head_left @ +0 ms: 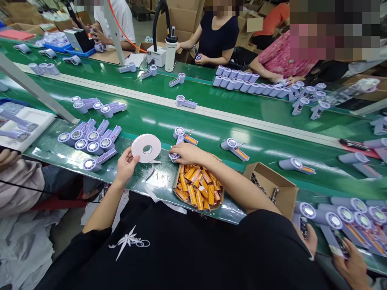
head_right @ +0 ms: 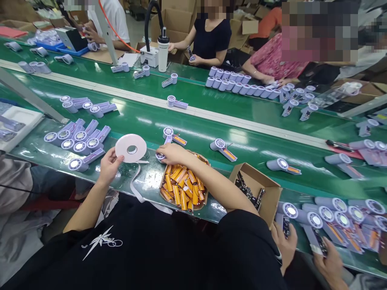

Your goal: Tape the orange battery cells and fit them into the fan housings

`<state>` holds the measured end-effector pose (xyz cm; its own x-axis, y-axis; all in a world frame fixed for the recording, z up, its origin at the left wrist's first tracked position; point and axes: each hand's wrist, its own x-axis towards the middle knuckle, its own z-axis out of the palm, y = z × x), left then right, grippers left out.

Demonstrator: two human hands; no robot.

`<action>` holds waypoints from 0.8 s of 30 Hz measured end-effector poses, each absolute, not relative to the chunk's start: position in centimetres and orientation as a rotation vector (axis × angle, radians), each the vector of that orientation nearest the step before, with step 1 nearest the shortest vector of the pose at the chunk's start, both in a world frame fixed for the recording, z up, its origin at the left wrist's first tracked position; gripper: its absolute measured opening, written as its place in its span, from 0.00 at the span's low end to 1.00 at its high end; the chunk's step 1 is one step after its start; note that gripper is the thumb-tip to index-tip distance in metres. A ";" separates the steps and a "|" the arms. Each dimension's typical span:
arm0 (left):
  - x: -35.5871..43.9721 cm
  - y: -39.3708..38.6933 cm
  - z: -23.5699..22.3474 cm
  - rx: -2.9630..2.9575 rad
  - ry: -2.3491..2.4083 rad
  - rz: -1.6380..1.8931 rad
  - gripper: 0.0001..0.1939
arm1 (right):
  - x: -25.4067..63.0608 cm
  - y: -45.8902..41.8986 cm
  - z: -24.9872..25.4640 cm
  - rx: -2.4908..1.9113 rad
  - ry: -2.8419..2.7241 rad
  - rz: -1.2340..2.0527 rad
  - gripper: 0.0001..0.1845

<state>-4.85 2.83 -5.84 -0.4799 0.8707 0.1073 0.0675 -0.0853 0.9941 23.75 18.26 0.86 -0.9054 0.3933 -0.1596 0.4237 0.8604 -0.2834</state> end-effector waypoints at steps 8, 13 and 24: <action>-4.2 1.4 0.5 0.887 1.201 2.070 0.40 | 23.0 14.2 2.2 0.607 2.870 -0.785 0.33; -1.6 0.4 2.7 0.806 1.029 2.093 0.33 | 22.4 10.4 3.9 0.555 2.820 -1.674 0.37; -0.5 0.1 -0.7 0.608 0.762 1.845 0.32 | 25.0 4.8 5.9 0.357 2.741 -2.782 0.14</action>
<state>-0.49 0.06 -0.67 -0.3663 0.9281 0.0669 -0.6106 -0.2940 0.7353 25.03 4.76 5.88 -0.6967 0.6078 0.3811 -0.3903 0.1246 -0.9122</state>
